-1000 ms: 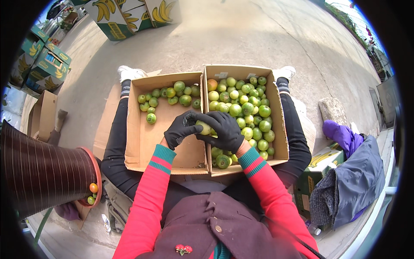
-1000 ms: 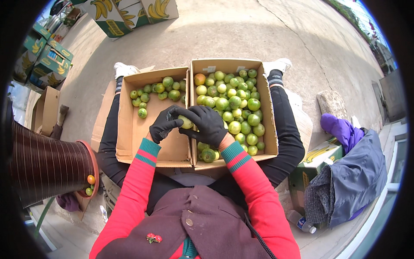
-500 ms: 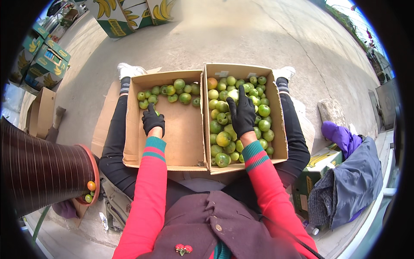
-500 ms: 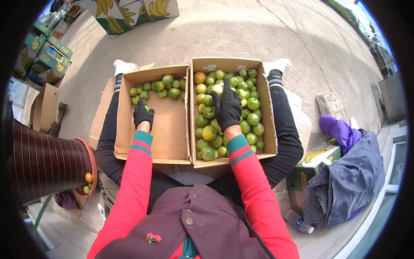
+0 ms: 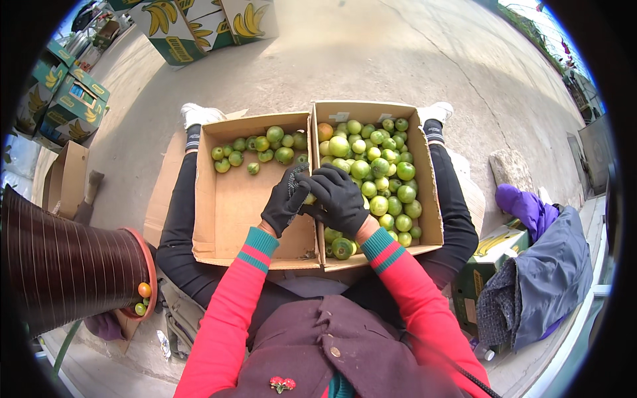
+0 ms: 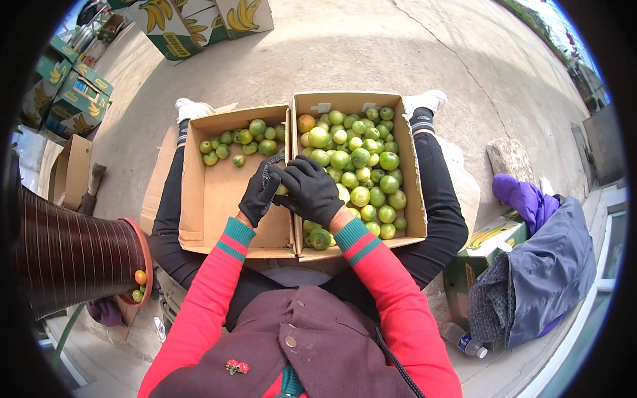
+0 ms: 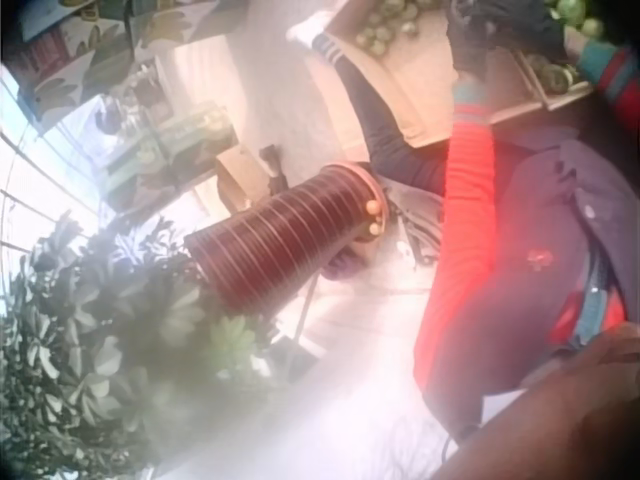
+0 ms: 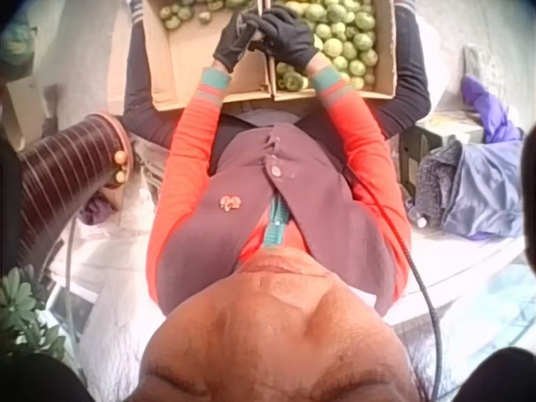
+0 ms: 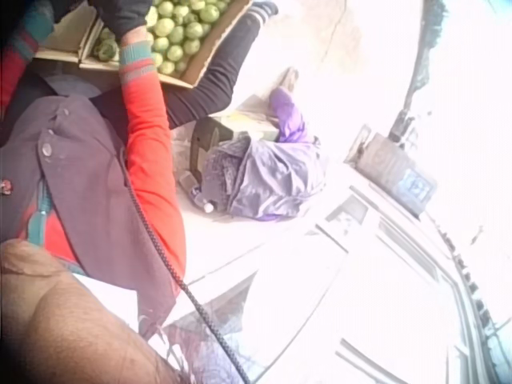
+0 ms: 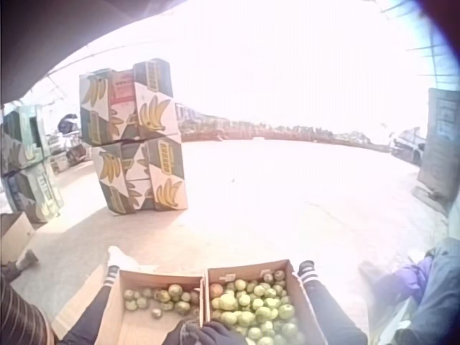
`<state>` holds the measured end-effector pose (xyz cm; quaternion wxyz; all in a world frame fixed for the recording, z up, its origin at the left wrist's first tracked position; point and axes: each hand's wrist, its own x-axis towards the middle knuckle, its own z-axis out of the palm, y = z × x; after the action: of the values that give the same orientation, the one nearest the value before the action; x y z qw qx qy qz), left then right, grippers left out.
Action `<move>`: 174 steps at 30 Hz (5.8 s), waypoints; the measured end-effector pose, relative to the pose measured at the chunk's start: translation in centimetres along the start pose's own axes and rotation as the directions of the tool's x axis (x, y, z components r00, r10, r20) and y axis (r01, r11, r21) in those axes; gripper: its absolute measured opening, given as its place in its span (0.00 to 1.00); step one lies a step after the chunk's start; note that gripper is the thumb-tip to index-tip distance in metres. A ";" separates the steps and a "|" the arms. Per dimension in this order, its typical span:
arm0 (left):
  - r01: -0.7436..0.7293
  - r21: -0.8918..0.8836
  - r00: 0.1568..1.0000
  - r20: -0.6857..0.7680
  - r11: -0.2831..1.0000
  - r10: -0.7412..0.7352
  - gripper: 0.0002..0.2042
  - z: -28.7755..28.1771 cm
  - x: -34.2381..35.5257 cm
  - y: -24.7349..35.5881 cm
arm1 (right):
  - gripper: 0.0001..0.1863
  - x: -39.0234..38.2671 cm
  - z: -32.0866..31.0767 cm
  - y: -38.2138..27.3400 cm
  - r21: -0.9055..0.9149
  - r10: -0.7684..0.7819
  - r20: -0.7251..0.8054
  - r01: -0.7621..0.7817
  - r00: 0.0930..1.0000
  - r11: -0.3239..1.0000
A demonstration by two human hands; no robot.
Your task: The person sits on the ground and transfers green round fruit from one cardboard box to another, handling them one by one with gloved hands. The boxes are positioned between the legs, and the person repeatedly picks, turns, and places the fruit into the second box.
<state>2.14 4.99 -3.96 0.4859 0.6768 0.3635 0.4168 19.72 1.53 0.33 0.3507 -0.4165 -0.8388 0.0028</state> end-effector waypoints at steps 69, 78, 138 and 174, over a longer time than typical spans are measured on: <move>0.465 -0.299 0.822 0.495 0.834 -0.281 0.20 -3.7 1.6 -3.9 | 0.32 0.0 -0.5 0.2 0.037 0.041 0.096 -0.045 0.994 0.998; 0.590 -0.461 0.808 0.335 0.663 -0.485 0.20 -1.8 2.0 -1.2 | 0.34 0.1 -0.2 0.4 0.031 0.084 0.017 -0.084 0.996 0.996; 0.306 -0.395 0.951 0.172 0.866 -0.258 0.11 -0.5 1.9 0.5 | 0.32 -0.8 -2.3 1.6 -0.086 0.041 -0.044 -0.045 0.998 0.995; -0.051 0.228 0.997 -0.050 0.972 0.064 0.17 1.7 2.5 1.2 | 0.33 -0.7 -2.7 1.9 -0.016 0.072 -0.046 -0.073 0.996 0.997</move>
<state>4.76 6.29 -2.57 0.3825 0.7259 0.4027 0.4057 22.91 1.50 1.34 0.3656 -0.4495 -0.8150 -0.0015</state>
